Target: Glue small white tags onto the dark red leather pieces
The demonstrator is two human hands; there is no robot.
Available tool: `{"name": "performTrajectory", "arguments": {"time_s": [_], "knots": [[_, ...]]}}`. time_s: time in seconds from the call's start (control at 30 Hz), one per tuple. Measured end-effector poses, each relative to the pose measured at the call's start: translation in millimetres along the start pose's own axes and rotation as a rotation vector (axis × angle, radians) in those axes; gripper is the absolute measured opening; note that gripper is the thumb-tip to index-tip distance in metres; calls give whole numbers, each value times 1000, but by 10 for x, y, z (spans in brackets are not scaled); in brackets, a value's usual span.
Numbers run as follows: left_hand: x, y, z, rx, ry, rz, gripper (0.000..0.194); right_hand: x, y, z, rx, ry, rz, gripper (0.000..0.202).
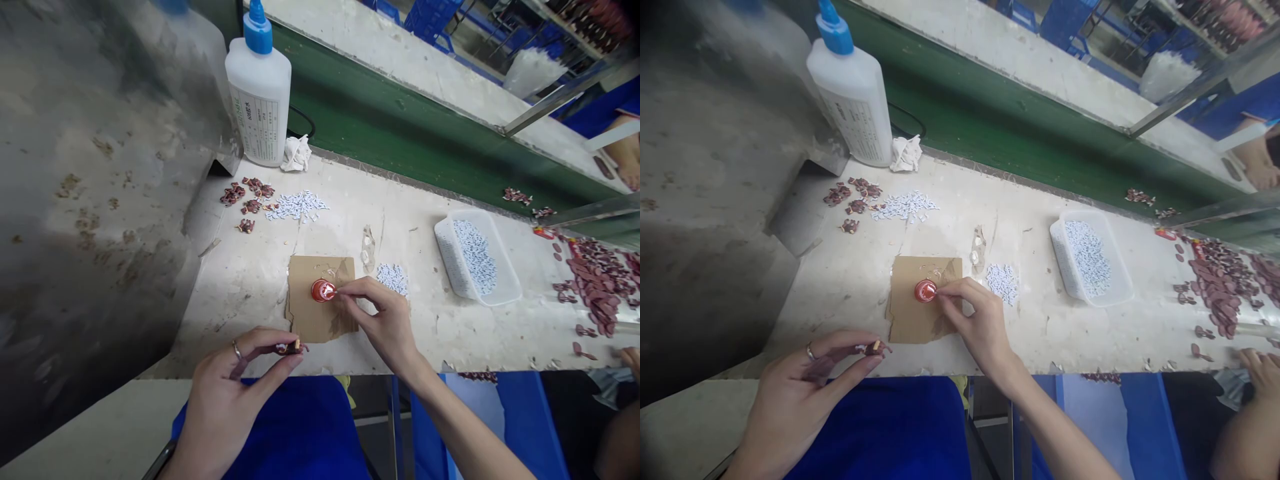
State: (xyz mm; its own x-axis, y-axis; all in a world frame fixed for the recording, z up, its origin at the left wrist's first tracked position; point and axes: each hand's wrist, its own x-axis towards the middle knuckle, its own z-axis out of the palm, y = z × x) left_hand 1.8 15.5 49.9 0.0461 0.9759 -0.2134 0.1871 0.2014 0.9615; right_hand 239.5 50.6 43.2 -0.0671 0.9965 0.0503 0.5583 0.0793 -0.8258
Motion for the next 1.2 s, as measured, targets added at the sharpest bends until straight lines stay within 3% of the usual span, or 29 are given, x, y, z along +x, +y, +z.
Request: {"name": "performTrajectory", "arguments": {"time_s": [0.33,0.5,0.7,1.2], "knots": [[-9,-19,37,9,-8,16,10,-16,-13,-10,48,40,11,10],[-8,65,112,29,37,119,15,-132,-304,-36,293,27,108,8],[-15,203,145,6,17,197,11,-258,-641,-57,475,-49,86,17],[-28,170,150,33,56,236,17,-262,-637,-56,436,-122,59,15]]}}
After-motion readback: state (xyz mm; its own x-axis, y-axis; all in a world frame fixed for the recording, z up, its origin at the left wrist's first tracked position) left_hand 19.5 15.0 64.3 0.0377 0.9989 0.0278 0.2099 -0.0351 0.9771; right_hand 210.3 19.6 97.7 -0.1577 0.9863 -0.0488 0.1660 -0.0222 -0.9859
